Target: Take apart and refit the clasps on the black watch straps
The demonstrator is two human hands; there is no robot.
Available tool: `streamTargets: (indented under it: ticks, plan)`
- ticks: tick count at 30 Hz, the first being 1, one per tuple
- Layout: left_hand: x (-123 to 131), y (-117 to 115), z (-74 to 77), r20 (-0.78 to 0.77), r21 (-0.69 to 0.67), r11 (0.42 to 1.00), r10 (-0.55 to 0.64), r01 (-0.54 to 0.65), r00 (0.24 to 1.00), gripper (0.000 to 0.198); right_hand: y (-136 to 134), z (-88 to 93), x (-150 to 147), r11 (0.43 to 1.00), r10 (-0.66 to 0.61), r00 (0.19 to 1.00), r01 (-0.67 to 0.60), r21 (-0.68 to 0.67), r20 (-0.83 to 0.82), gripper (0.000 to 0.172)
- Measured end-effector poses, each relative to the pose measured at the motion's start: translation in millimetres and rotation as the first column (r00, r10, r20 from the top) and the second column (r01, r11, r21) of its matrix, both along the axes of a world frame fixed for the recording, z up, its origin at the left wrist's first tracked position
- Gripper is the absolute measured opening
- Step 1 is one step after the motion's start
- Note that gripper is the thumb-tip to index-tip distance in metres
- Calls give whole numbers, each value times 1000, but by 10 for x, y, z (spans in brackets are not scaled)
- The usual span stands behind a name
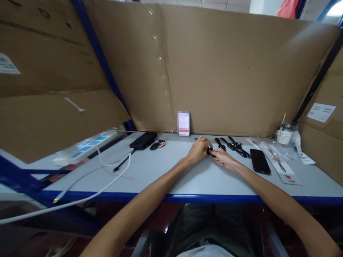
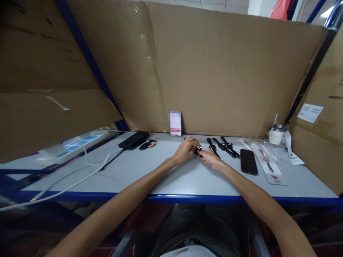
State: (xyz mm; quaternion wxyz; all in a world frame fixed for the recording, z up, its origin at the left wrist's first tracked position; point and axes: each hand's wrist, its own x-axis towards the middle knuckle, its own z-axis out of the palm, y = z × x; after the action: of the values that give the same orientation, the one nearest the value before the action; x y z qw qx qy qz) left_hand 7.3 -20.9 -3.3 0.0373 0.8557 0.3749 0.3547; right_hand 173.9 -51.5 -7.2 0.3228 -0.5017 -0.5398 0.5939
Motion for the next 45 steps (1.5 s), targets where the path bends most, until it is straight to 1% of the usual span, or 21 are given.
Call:
streamTargets:
  ticks: [3,6,8,10,13,15,17,21,23,27,30,32,34,36,40,42,45]
  plan:
    - [-21,34,-12,33,0,1000,3,-3,999,40,-2,-6,7,1000,22,1000,-22,15,7,33]
    - [-22,29,4,60,-6,999,53,-53,997,39,-12,-3,19,998,40,999,-40,39,-5,37]
    - [-18,8,29,66,-2,993,115,-116,991,28,-21,3,26,998,42,999,-41,53,-20,42]
    - [-14,-15,55,51,14,982,187,-188,981,17,-28,9,29,998,40,999,-39,57,-24,43]
    - [-6,-38,72,-35,41,969,245,-244,969,30,-37,14,29,997,52,999,-50,59,-18,38]
    - [4,-42,64,-107,49,968,251,-247,962,33,-39,15,28,996,56,998,-55,67,-10,37]
    - [17,-41,46,-146,57,969,248,-242,958,29,-39,14,28,996,54,999,-54,77,1,35]
    - [44,-45,23,-141,49,978,209,-204,968,20,-29,3,28,995,63,998,-64,78,14,31]
    - [58,-62,28,-133,38,975,221,-218,966,17,-21,-6,28,995,72,997,-73,72,16,30]
    - [86,-120,59,-167,77,947,321,-312,932,29,-21,-7,26,995,68,998,-69,78,19,29]
    - [104,-151,73,-226,99,935,354,-340,907,37,-35,11,22,995,66,998,-67,74,22,30]
    - [115,-158,72,-254,97,932,363,-349,897,38,-40,19,19,995,70,997,-71,65,26,29]
    - [124,-155,63,-257,87,932,363,-353,896,34,-36,15,18,996,63,998,-65,62,31,29]
    - [127,-146,52,-241,81,939,343,-333,908,26,-25,2,19,996,53,998,-55,64,33,29]
    - [101,-114,27,-170,60,972,236,-229,957,11,-10,-17,23,997,47,999,-48,67,15,30]
    - [77,-92,16,-128,36,982,190,-186,974,11,-15,-12,23,997,48,999,-48,66,9,35]
    - [44,-58,8,-78,0,991,131,-132,988,21,-25,-1,22,996,51,999,-52,66,8,39]
